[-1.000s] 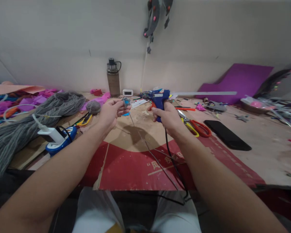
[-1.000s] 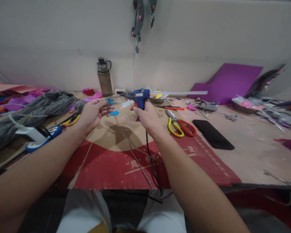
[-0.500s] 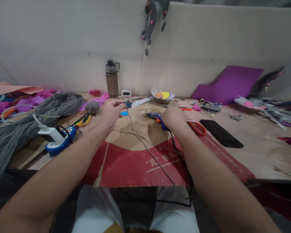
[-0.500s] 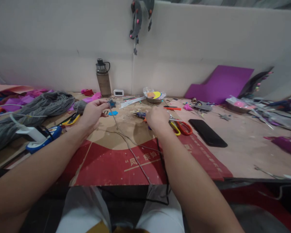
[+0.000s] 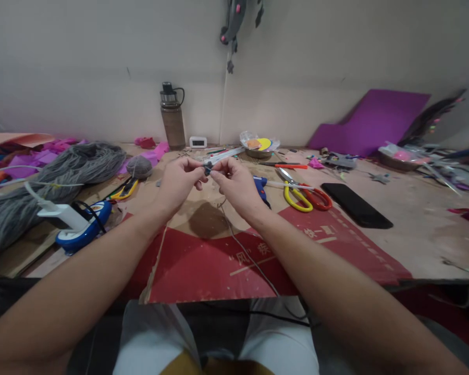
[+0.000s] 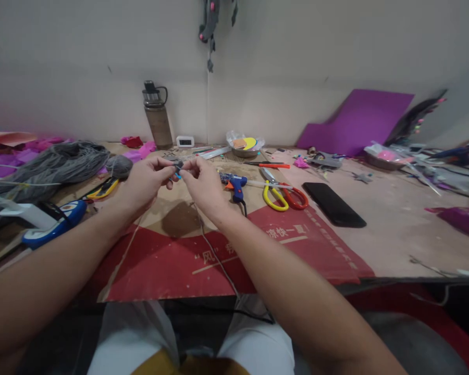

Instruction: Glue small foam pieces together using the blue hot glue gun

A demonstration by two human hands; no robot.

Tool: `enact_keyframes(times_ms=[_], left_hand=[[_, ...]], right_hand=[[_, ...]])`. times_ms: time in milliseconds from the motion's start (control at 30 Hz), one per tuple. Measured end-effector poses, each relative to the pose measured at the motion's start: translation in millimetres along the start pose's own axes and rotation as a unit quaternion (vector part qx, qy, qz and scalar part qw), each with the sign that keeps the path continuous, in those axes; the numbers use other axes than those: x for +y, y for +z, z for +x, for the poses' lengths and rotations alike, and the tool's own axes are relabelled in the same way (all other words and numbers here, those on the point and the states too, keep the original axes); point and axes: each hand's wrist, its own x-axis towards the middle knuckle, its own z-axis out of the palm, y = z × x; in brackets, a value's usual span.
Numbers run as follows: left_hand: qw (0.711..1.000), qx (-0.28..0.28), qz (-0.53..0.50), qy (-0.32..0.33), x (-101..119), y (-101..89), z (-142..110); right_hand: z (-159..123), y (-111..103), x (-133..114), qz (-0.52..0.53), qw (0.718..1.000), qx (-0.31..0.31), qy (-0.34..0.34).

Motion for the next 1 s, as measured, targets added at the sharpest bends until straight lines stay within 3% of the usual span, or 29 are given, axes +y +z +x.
enact_keyframes(times_ms=[200,333,1000], left_hand=[[0.990,-0.026,-0.120,-0.074,7.2,6.6,-3.5],[0.985,-0.040,-0.144,-0.085,8.2,6.8,-4.2],[0.989,-0.068,-0.109,-0.071,5.2,6.9,-5.0]], right_hand=[[2.5,-9.1,-3.5,-0.106,0.993,0.036,-0.047],[1.8,-9.1,-4.3,-0.131,0.989,0.043,-0.059],[0.9,-9.9,-2.3,-0.218,0.971,0.065,-0.073]])
